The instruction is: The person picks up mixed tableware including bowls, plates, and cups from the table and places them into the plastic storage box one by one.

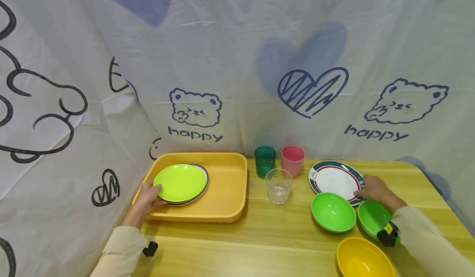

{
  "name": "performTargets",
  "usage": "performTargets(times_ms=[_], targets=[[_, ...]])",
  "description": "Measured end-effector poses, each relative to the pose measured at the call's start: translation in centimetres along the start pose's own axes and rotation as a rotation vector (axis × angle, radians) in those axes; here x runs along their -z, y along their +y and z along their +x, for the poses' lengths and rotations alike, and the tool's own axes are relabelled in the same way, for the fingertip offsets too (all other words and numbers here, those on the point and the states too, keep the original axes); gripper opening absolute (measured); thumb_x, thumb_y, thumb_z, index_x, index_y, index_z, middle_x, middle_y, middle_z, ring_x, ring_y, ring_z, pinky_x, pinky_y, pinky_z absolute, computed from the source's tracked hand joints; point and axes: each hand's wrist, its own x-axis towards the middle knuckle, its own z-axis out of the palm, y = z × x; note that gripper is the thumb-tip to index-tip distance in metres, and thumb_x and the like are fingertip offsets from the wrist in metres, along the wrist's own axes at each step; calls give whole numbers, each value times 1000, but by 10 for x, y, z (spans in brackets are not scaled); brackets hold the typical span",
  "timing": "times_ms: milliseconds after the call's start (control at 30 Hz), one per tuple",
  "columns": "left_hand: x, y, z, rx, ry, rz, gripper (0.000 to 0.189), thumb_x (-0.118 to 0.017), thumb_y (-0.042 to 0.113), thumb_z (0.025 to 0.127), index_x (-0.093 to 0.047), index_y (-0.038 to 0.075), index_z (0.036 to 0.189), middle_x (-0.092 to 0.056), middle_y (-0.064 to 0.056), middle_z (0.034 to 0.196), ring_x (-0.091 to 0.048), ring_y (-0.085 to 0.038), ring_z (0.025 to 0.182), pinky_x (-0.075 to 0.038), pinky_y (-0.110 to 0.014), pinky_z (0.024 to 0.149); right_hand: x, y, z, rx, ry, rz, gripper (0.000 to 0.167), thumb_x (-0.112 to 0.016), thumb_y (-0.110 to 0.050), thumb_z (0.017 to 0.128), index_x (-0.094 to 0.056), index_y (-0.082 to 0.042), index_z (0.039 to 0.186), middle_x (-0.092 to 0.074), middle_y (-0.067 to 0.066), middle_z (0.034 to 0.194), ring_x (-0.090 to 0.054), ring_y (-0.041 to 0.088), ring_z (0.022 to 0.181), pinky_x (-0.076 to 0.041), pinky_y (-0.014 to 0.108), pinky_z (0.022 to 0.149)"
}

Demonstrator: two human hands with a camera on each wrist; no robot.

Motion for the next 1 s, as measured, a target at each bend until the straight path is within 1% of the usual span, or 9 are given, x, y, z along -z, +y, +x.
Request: performTargets(times_ms=[200, 433, 533, 600, 667, 767, 867, 933, 1000], targets=[[-4, 0, 1, 2, -34, 64, 53, -40, 16, 111, -29, -25, 142, -61, -23, 107, -66, -16, 79, -64, -36, 72, -1, -1, 3, -43, 3, 6, 50, -74, -16, 90, -52, 26, 105, -61, 31, 90, -58, 37, 82, -56, 51, 79], [-10, 5, 0, -37, -6, 229, 45, -44, 21, 109, -41, -20, 127, -51, -15, 94, -56, -20, 78, -57, -35, 70, 2, -2, 5, -60, 58, 29, 55, -76, -13, 88, -49, 28, 114, -59, 37, 99, -58, 45, 90, -54, 57, 86], [-12, 8, -1, -53, 12, 319, 52, -44, 22, 108, -37, -23, 134, -52, -33, 114, -57, -38, 103, -53, -48, 90, 4, -2, 2, -10, 131, 74, 61, -75, -8, 87, -44, 31, 121, -57, 44, 107, -57, 53, 98, -50, 63, 91], [-12, 10, -1, -56, 13, 361, 62, -43, 23, 108, -28, -26, 143, -40, -44, 139, -44, -50, 130, -43, -58, 108, 7, -3, 0, 25, 166, 107, 63, -73, -7, 89, -41, 31, 128, -55, 46, 113, -56, 57, 103, -48, 66, 94], [-12, 11, -1, -64, 12, 406, 70, -43, 24, 107, -17, -27, 147, -23, -47, 152, -28, -55, 142, -32, -63, 115, 9, -4, -3, 40, 188, 151, 62, -68, -5, 93, -37, 31, 132, -53, 48, 117, -54, 59, 106, -47, 67, 96], [-12, 8, 2, -98, 37, 496, 63, -46, 25, 105, -33, -27, 139, -41, -45, 137, -45, -51, 126, -44, -59, 103, 13, -6, -6, 37, 214, 212, 56, -57, -5, 98, -34, 29, 136, -51, 48, 119, -55, 58, 106, -49, 65, 93], [-12, 4, 6, -139, 59, 604, 43, -49, 25, 103, -51, -18, 107, -52, -30, 101, -52, -39, 93, -47, -47, 78, 14, -7, -8, 27, 237, 301, 53, -48, -4, 102, -29, 28, 139, -49, 49, 119, -60, 52, 97, -59, 55, 81], [-12, 4, 7, -162, 53, 674, 36, -50, 26, 102, -50, -9, 90, -50, -26, 94, -50, -40, 90, -44, -47, 76, 15, -7, -9, 22, 242, 358, 53, -44, -4, 103, -26, 27, 142, -47, 48, 118, -64, 42, 87, -63, 44, 67], [-11, 5, 8, -177, 38, 732, 36, -49, 26, 102, -47, -3, 82, -49, -31, 94, -50, -49, 95, -44, -54, 80, 17, -7, -11, 17, 247, 404, 53, -41, -4, 104, -23, 26, 143, -46, 47, 118, -65, 33, 79, -62, 36, 58]])
